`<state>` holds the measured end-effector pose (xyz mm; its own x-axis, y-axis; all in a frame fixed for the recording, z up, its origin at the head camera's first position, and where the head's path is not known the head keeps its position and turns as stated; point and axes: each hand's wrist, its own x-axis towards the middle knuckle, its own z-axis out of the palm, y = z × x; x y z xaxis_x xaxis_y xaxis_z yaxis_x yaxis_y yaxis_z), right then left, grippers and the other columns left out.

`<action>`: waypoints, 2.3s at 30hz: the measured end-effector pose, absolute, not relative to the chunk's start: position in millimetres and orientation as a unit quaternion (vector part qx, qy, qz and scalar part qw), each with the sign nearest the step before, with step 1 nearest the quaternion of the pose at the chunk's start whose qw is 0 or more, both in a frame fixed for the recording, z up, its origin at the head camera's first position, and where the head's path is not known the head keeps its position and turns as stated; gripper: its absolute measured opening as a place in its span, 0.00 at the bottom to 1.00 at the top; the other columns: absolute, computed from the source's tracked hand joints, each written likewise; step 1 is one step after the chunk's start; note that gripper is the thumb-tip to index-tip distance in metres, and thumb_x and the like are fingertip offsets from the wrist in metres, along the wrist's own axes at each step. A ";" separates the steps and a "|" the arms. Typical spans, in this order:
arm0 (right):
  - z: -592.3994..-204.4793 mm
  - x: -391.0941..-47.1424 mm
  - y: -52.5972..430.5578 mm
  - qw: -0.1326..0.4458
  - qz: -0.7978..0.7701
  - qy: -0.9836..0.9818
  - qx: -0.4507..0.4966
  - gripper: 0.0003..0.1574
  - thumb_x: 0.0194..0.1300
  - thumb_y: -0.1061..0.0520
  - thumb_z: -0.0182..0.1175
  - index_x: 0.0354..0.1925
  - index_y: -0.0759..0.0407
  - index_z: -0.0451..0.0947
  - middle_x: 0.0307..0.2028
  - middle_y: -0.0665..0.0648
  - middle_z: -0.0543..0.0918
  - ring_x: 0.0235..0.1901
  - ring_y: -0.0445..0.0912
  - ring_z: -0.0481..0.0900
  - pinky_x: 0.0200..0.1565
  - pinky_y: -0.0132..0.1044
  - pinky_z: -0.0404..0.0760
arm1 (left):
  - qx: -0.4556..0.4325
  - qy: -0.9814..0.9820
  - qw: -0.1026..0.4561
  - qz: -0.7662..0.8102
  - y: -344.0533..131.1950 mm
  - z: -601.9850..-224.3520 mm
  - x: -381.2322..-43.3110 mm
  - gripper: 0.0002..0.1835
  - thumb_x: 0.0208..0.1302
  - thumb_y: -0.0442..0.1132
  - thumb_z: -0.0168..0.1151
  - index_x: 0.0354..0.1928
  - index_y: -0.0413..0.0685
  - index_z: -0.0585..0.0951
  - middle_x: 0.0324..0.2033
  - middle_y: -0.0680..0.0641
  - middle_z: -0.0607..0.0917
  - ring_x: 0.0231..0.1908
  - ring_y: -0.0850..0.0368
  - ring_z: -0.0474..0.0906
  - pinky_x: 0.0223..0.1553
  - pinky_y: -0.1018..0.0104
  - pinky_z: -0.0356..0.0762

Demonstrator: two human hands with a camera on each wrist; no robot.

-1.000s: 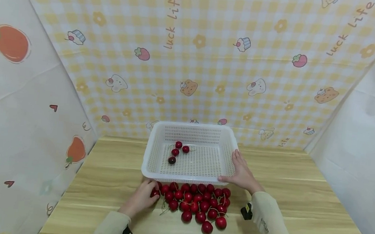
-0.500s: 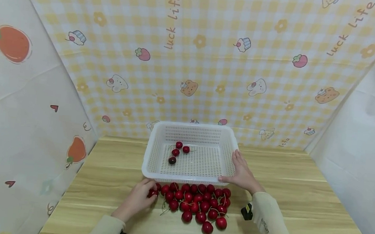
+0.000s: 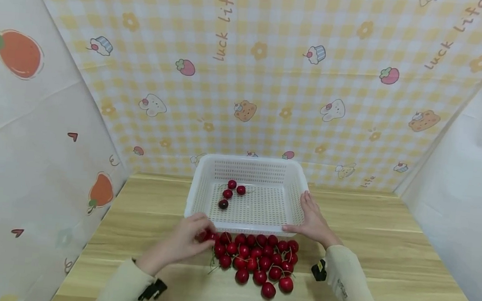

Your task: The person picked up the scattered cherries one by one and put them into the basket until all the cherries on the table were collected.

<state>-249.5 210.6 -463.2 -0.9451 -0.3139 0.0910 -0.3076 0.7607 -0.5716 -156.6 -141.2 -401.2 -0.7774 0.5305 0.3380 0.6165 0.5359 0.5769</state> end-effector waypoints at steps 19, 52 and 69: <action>-463.9 -252.0 216.4 0.004 -0.315 0.935 -0.161 0.78 0.36 0.32 0.69 0.67 0.73 0.40 0.69 0.68 0.37 0.68 0.61 0.35 0.63 0.60 0.44 | -0.191 -0.923 0.010 -0.333 -137.1 -353.8 -337.4 0.07 0.57 0.39 0.61 0.35 0.42 0.78 0.35 0.44 0.82 0.39 0.50 0.77 0.42 0.56 0.75; -457.8 -245.2 206.6 -0.002 -0.321 0.933 -0.164 0.77 0.36 0.35 0.71 0.67 0.73 0.40 0.68 0.69 0.37 0.67 0.62 0.36 0.63 0.61 0.45 | -0.147 -0.952 -0.094 -0.253 -130.7 -387.6 -361.1 0.06 0.54 0.32 0.57 0.35 0.39 0.78 0.33 0.43 0.80 0.32 0.53 0.73 0.32 0.64 0.72; -462.1 -247.0 207.8 -0.002 -0.311 0.936 -0.167 0.77 0.36 0.34 0.70 0.66 0.74 0.40 0.68 0.70 0.37 0.67 0.62 0.36 0.63 0.60 0.45 | -0.339 -0.915 0.084 -0.203 -136.7 -339.4 -247.4 0.10 0.54 0.35 0.63 0.39 0.42 0.79 0.38 0.46 0.81 0.40 0.53 0.77 0.43 0.61 0.77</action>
